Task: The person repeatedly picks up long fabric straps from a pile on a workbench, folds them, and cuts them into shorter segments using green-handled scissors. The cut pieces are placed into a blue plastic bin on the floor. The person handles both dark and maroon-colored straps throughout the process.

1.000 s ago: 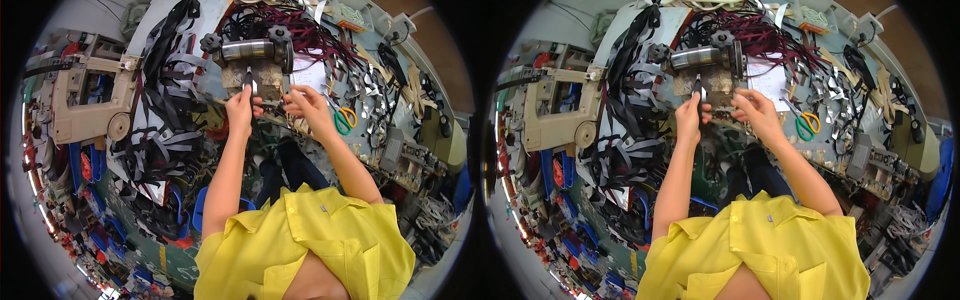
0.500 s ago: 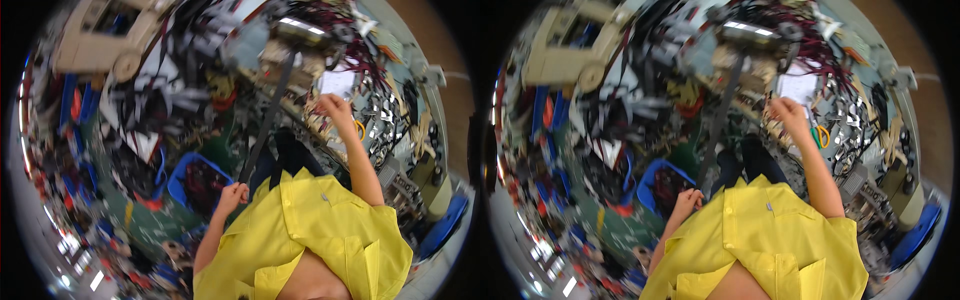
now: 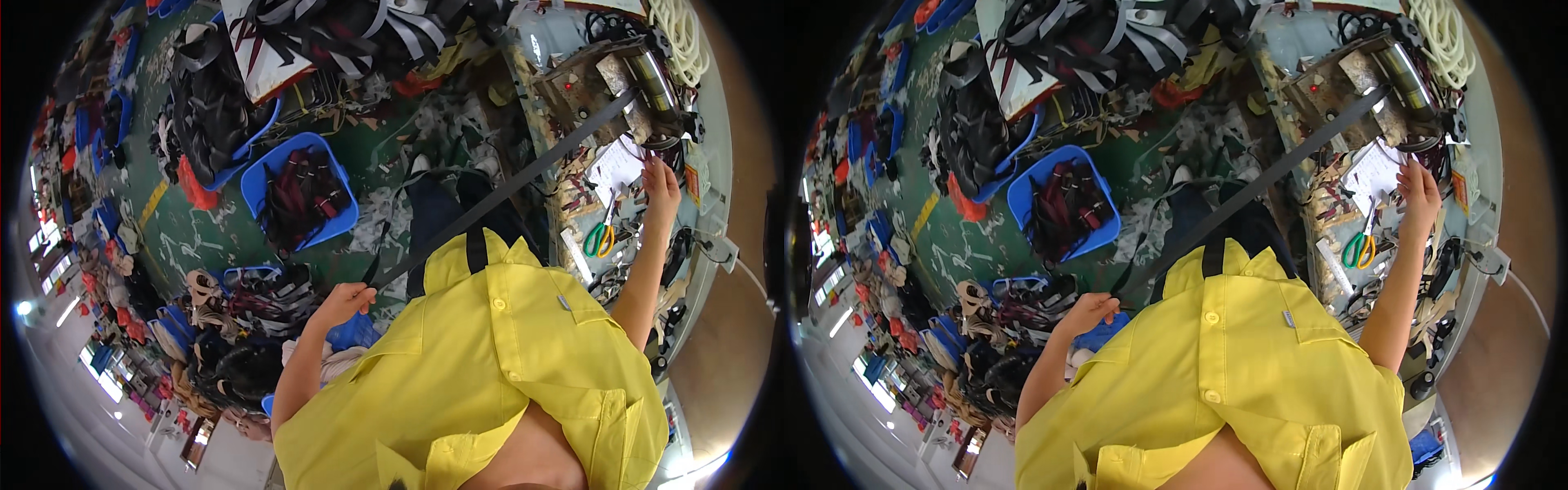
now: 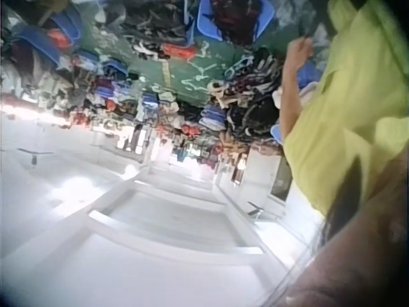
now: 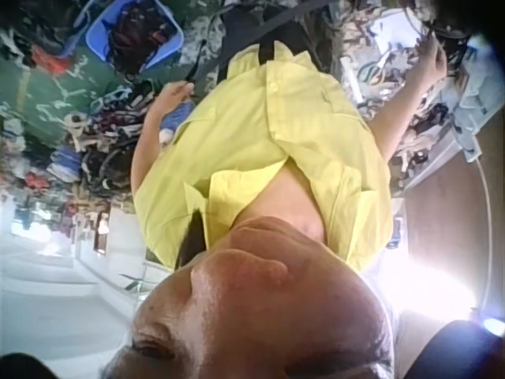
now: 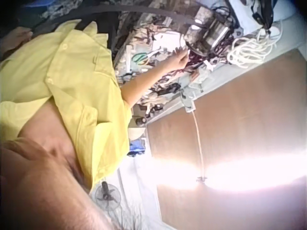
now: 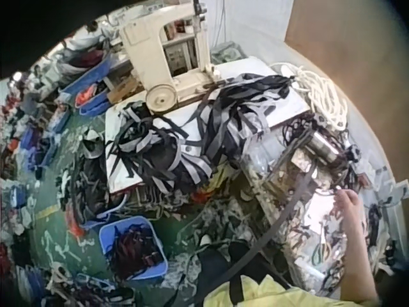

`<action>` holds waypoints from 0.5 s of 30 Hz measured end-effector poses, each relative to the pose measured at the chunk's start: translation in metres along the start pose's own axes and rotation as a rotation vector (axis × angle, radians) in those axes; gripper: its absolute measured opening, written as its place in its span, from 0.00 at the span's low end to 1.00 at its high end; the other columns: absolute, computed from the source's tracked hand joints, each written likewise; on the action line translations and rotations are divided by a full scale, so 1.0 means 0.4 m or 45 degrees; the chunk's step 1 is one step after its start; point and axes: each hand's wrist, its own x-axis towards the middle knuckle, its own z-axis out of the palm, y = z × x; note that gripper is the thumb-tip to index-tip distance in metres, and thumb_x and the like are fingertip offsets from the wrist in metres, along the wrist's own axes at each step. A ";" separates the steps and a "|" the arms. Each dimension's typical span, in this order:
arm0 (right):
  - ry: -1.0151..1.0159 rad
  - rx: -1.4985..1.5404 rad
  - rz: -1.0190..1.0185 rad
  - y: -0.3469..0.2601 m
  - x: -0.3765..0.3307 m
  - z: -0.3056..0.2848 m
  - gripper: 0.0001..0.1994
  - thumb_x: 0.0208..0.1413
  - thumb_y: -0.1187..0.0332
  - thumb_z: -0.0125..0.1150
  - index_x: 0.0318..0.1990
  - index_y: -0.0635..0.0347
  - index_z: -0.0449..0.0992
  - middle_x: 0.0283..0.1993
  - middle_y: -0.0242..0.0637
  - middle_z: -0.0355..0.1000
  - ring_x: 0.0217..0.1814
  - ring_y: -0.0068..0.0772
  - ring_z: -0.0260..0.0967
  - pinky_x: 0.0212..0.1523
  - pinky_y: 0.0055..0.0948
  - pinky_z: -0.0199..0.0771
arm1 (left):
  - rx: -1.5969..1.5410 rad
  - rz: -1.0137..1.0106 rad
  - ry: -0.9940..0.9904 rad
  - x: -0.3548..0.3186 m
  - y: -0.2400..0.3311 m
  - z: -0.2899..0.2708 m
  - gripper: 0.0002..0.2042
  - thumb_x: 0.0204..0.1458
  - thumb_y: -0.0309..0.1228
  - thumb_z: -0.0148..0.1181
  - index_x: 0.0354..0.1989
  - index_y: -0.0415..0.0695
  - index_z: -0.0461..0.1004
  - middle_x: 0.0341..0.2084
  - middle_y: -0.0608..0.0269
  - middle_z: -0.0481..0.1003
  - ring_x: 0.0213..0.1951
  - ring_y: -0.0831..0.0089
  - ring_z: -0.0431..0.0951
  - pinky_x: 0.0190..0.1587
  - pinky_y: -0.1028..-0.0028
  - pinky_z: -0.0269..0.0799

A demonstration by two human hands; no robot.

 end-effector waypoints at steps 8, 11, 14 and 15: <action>0.055 0.009 -0.021 -0.020 -0.015 -0.010 0.13 0.55 0.64 0.58 0.43 0.63 0.74 0.37 0.35 0.75 0.37 0.22 0.72 0.36 0.18 0.68 | -0.052 -0.002 0.022 -0.023 -0.091 -0.028 0.15 0.57 0.36 0.51 0.25 0.35 0.74 0.14 0.61 0.73 0.20 0.77 0.73 0.26 0.76 0.67; 0.030 -0.023 0.007 0.007 -0.016 -0.010 0.13 0.55 0.64 0.58 0.43 0.63 0.74 0.37 0.35 0.75 0.37 0.22 0.71 0.36 0.18 0.68 | -0.069 -0.029 0.019 -0.042 -0.094 -0.034 0.15 0.57 0.35 0.52 0.25 0.35 0.73 0.15 0.62 0.72 0.21 0.78 0.72 0.26 0.76 0.67; -0.014 -0.029 0.026 0.034 -0.038 0.021 0.13 0.55 0.64 0.58 0.42 0.63 0.75 0.35 0.33 0.74 0.35 0.20 0.70 0.36 0.18 0.69 | -0.069 -0.027 0.014 -0.057 -0.104 -0.048 0.15 0.57 0.35 0.52 0.25 0.35 0.73 0.15 0.63 0.72 0.22 0.79 0.71 0.26 0.77 0.67; -0.034 -0.035 0.036 0.041 -0.048 0.035 0.13 0.55 0.64 0.58 0.42 0.63 0.75 0.34 0.33 0.74 0.34 0.20 0.70 0.35 0.18 0.69 | -0.061 -0.015 0.020 -0.061 -0.118 -0.051 0.15 0.57 0.35 0.52 0.25 0.35 0.73 0.15 0.64 0.72 0.22 0.79 0.72 0.26 0.77 0.67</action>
